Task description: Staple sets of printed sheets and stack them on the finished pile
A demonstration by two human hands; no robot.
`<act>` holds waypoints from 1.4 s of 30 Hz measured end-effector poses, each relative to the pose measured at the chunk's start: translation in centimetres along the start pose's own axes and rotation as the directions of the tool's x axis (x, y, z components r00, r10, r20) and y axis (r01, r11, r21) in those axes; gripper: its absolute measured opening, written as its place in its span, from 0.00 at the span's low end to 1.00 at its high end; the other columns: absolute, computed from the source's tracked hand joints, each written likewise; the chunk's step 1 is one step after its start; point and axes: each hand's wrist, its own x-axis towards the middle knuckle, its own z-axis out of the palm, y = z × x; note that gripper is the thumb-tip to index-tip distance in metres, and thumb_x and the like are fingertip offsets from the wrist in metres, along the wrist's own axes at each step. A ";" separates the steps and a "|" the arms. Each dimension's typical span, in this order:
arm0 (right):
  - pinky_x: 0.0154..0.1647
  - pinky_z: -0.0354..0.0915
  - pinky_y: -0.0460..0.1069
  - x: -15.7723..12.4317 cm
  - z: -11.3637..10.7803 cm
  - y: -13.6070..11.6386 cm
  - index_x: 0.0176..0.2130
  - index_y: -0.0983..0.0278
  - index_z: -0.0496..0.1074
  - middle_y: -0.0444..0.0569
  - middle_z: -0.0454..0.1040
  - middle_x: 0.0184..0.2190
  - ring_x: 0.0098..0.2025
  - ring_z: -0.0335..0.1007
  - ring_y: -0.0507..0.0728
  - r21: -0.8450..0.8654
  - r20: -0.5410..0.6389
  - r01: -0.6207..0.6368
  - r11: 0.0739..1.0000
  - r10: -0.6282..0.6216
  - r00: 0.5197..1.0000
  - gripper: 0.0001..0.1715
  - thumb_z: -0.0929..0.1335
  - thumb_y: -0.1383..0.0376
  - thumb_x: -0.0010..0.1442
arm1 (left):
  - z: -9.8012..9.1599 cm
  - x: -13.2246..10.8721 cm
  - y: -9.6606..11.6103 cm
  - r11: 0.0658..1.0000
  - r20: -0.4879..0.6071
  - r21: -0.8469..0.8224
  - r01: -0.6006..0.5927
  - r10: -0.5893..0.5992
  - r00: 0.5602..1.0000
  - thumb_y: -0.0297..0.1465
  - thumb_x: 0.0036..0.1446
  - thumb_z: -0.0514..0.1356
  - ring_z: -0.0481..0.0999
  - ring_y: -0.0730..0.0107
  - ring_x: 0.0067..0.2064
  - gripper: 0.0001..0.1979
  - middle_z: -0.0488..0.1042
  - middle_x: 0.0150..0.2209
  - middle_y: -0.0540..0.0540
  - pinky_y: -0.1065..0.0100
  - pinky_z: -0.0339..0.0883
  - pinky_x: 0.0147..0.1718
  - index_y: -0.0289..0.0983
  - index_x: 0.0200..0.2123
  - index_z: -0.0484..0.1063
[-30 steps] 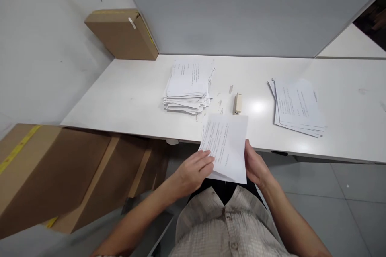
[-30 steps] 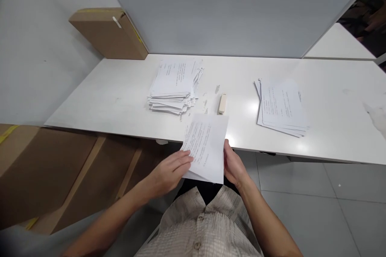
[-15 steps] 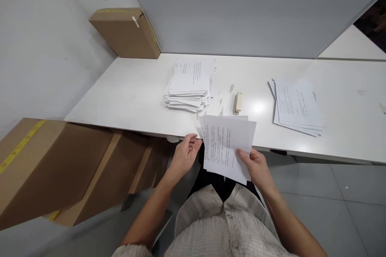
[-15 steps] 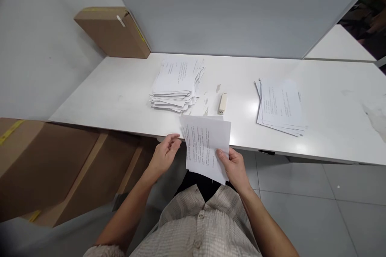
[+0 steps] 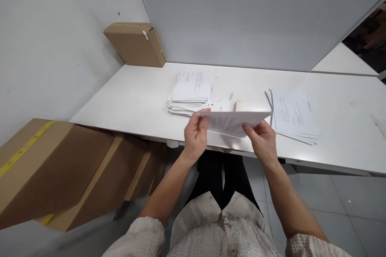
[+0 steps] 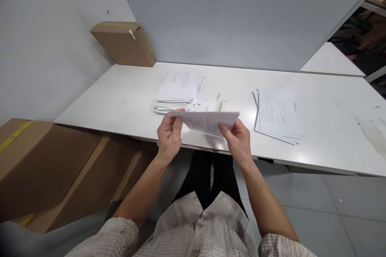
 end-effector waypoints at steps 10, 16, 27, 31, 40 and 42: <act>0.38 0.69 0.51 -1.0 -0.2 0.0 0.37 0.61 0.75 0.45 0.78 0.34 0.37 0.73 0.57 -0.124 -0.030 -0.008 0.992 0.005 1.000 0.12 0.71 0.58 0.53 | 0.0 -0.4 -0.3 0.995 0.065 -0.002 0.105 -0.104 0.992 0.39 0.61 0.53 0.60 0.77 0.25 0.16 0.60 0.22 0.53 0.73 0.59 0.27 0.36 0.24 0.62; 0.32 0.70 0.51 -4.1 -2.5 0.8 0.40 0.62 0.74 0.48 0.79 0.35 0.35 0.75 0.60 -0.110 0.047 -0.415 0.903 0.422 0.905 0.18 0.72 0.55 0.51 | 0.7 -3.0 -2.2 0.878 0.234 -0.151 0.454 -0.414 0.880 0.39 0.57 0.57 0.72 0.72 0.31 0.22 0.72 0.31 0.49 0.69 0.67 0.34 0.39 0.53 0.62; 0.30 0.73 0.54 -5.6 -6.6 3.0 0.43 0.63 0.72 0.51 0.79 0.36 0.34 0.77 0.63 0.085 0.006 -0.686 0.723 0.688 0.726 0.23 0.73 0.57 0.48 | 4.6 -5.0 -4.6 0.836 0.402 0.194 0.513 -0.545 0.736 0.36 0.55 0.57 0.74 0.70 0.31 0.13 0.78 0.32 0.47 0.71 0.66 0.30 0.36 0.38 0.77; 0.26 0.74 0.55 -4.3 -7.4 2.5 0.41 0.62 0.72 0.51 0.79 0.36 0.32 0.77 0.63 0.001 -0.027 -0.644 0.765 0.644 0.765 0.20 0.73 0.56 0.49 | 5.9 -3.6 -5.0 0.826 0.441 0.176 0.535 -0.552 0.707 0.35 0.54 0.57 0.76 0.67 0.36 0.13 0.79 0.36 0.45 0.68 0.68 0.35 0.36 0.38 0.77; 0.24 0.73 0.55 -2.6 -8.4 2.6 0.39 0.61 0.72 0.51 0.79 0.33 0.29 0.76 0.62 -0.125 -0.060 -0.601 0.789 0.599 0.799 0.19 0.72 0.54 0.49 | 7.2 -2.3 -5.5 0.817 0.477 0.174 0.550 -0.558 0.679 0.35 0.55 0.58 0.76 0.64 0.42 0.12 0.78 0.41 0.44 0.64 0.69 0.43 0.37 0.40 0.77; 0.25 0.72 0.54 -2.3 -8.7 2.5 0.39 0.61 0.71 0.50 0.78 0.32 0.29 0.76 0.62 -0.157 -0.088 -0.604 0.781 0.598 0.797 0.20 0.73 0.54 0.48 | 7.4 -2.3 -5.7 0.822 0.482 0.181 0.539 -0.552 0.680 0.35 0.55 0.57 0.76 0.64 0.43 0.12 0.78 0.42 0.45 0.63 0.69 0.44 0.38 0.40 0.77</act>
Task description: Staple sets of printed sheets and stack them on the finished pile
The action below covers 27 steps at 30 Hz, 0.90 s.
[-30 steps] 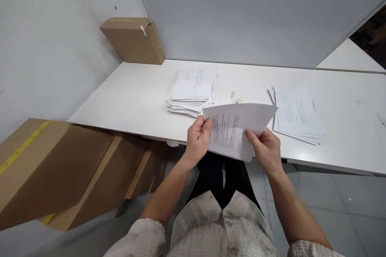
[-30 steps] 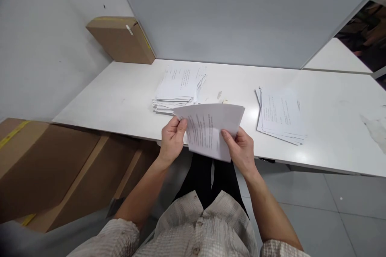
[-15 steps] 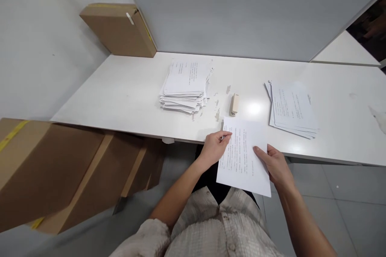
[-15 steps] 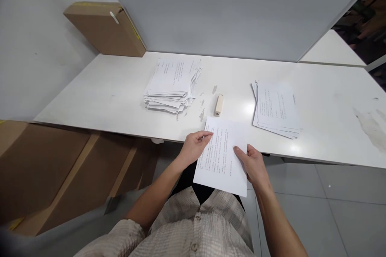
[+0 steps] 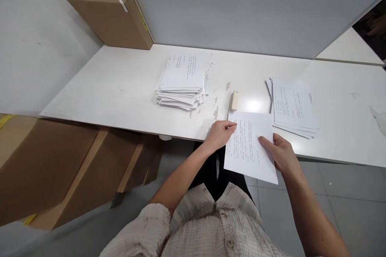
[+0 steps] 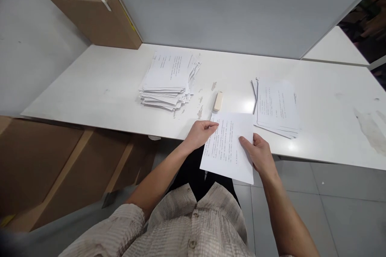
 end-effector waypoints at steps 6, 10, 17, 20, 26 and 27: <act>0.27 0.69 0.55 0.7 -1.6 -1.6 0.47 0.62 0.68 0.50 0.76 0.31 0.28 0.72 0.59 -0.455 -0.206 0.163 0.876 -0.282 0.937 0.30 0.69 0.48 0.50 | 0.2 0.5 -0.5 0.999 0.000 0.040 -0.017 0.017 1.000 0.35 0.56 0.57 0.75 0.63 0.45 0.12 0.78 0.43 0.45 0.62 0.69 0.43 0.39 0.40 0.77; 0.33 0.67 0.56 1.8 -0.6 -4.6 0.53 0.61 0.65 0.54 0.74 0.41 0.35 0.71 0.60 -0.674 -0.182 0.323 0.664 -0.573 0.799 0.30 0.64 0.48 0.56 | 0.2 0.4 -0.2 0.998 -0.016 0.066 -0.021 0.022 1.000 0.34 0.55 0.57 0.76 0.63 0.43 0.12 0.78 0.41 0.45 0.63 0.69 0.41 0.39 0.39 0.78; 0.50 0.59 0.61 9.8 6.2 -11.1 0.52 0.62 0.67 0.58 0.66 0.52 0.54 0.59 0.64 -0.686 0.218 0.656 0.314 -0.772 0.597 0.30 0.56 0.47 0.62 | 0.4 0.4 -0.1 0.994 -0.036 0.105 0.009 -0.005 0.999 0.34 0.55 0.57 0.75 0.66 0.33 0.13 0.79 0.34 0.45 0.66 0.68 0.33 0.39 0.40 0.78; 0.52 0.55 0.65 12.8 8.8 -11.8 0.51 0.62 0.68 0.59 0.62 0.55 0.59 0.52 0.69 -0.716 0.373 0.647 0.264 -0.638 0.673 0.34 0.52 0.45 0.63 | 0.5 0.6 -0.4 0.994 -0.032 0.106 -0.015 0.019 0.999 0.34 0.55 0.57 0.75 0.67 0.34 0.13 0.79 0.35 0.46 0.65 0.68 0.35 0.39 0.40 0.78; 0.52 0.52 0.67 13.5 10.6 -10.6 0.53 0.59 0.68 0.56 0.59 0.59 0.60 0.46 0.71 -0.776 0.508 0.610 0.160 -0.416 0.754 0.35 0.49 0.45 0.63 | 0.5 0.7 -0.5 0.994 -0.013 0.109 -0.015 0.017 1.000 0.33 0.55 0.56 0.75 0.67 0.34 0.14 0.79 0.38 0.45 0.66 0.68 0.35 0.37 0.41 0.77; 0.52 0.53 0.67 13.4 10.6 -10.5 0.53 0.58 0.68 0.55 0.60 0.58 0.60 0.47 0.71 -0.773 0.522 0.619 0.140 -0.414 0.746 0.34 0.49 0.46 0.63 | 0.4 0.6 -0.4 0.994 -0.012 0.112 -0.013 0.014 1.000 0.33 0.56 0.56 0.75 0.67 0.34 0.14 0.79 0.37 0.45 0.66 0.68 0.34 0.37 0.41 0.77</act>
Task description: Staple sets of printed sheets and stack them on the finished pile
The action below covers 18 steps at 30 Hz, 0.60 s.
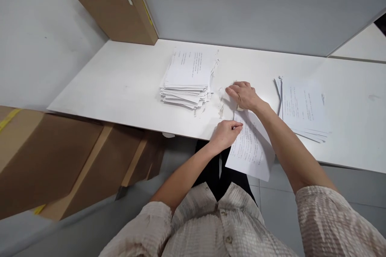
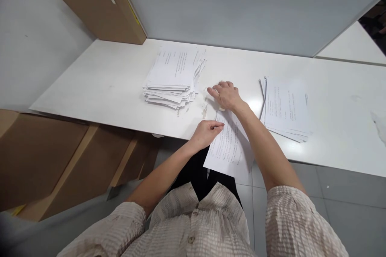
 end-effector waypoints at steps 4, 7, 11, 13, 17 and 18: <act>0.49 0.55 0.65 0.0 0.4 0.3 0.53 0.56 0.67 0.54 0.61 0.57 0.57 0.50 0.70 -0.074 -0.003 0.057 0.996 -0.058 0.998 0.31 0.49 0.48 0.64 | -0.1 -0.1 0.1 1.000 -0.008 -0.005 0.002 -0.002 1.000 0.33 0.55 0.56 0.75 0.68 0.34 0.13 0.79 0.37 0.46 0.68 0.67 0.34 0.38 0.41 0.77; 0.48 0.55 0.65 0.1 0.8 0.5 0.53 0.56 0.67 0.55 0.61 0.56 0.56 0.51 0.70 -0.092 -0.014 0.074 0.993 -0.076 0.997 0.31 0.49 0.48 0.64 | -0.1 -0.1 0.1 1.000 -0.016 -0.002 -0.004 0.004 1.000 0.34 0.56 0.56 0.75 0.68 0.35 0.13 0.79 0.36 0.46 0.67 0.68 0.35 0.38 0.41 0.77; 0.49 0.54 0.66 0.1 1.5 0.6 0.54 0.57 0.65 0.55 0.60 0.57 0.57 0.50 0.71 -0.125 -0.074 0.096 0.988 -0.105 0.992 0.30 0.50 0.49 0.64 | -0.1 -0.1 0.2 1.000 -0.020 -0.013 -0.007 0.007 1.000 0.33 0.55 0.56 0.76 0.67 0.35 0.13 0.79 0.36 0.46 0.66 0.69 0.36 0.38 0.40 0.78; 0.50 0.53 0.66 0.0 1.7 0.5 0.55 0.57 0.64 0.55 0.59 0.59 0.58 0.48 0.71 -0.151 -0.091 0.093 0.984 -0.107 0.990 0.30 0.51 0.50 0.64 | -0.1 -0.1 0.3 1.000 -0.025 -0.023 -0.007 0.006 1.000 0.32 0.55 0.57 0.76 0.67 0.35 0.12 0.79 0.35 0.46 0.65 0.69 0.37 0.38 0.40 0.78; 0.54 0.47 0.69 -0.3 1.9 0.0 0.56 0.59 0.63 0.55 0.55 0.61 0.62 0.43 0.71 -0.210 -0.141 0.056 0.976 -0.087 0.986 0.31 0.50 0.49 0.65 | -0.2 0.0 0.5 1.000 -0.026 -0.009 -0.003 0.002 1.000 0.31 0.55 0.57 0.75 0.66 0.34 0.12 0.79 0.34 0.45 0.65 0.68 0.37 0.37 0.39 0.78; 0.55 0.45 0.69 -0.3 1.8 -0.1 0.56 0.59 0.63 0.55 0.54 0.62 0.63 0.41 0.71 -0.225 -0.153 0.056 0.973 -0.092 0.984 0.31 0.50 0.49 0.65 | -0.2 0.0 0.6 1.000 -0.025 -0.003 -0.003 0.003 1.000 0.31 0.54 0.57 0.75 0.66 0.34 0.12 0.79 0.34 0.45 0.64 0.68 0.37 0.37 0.39 0.78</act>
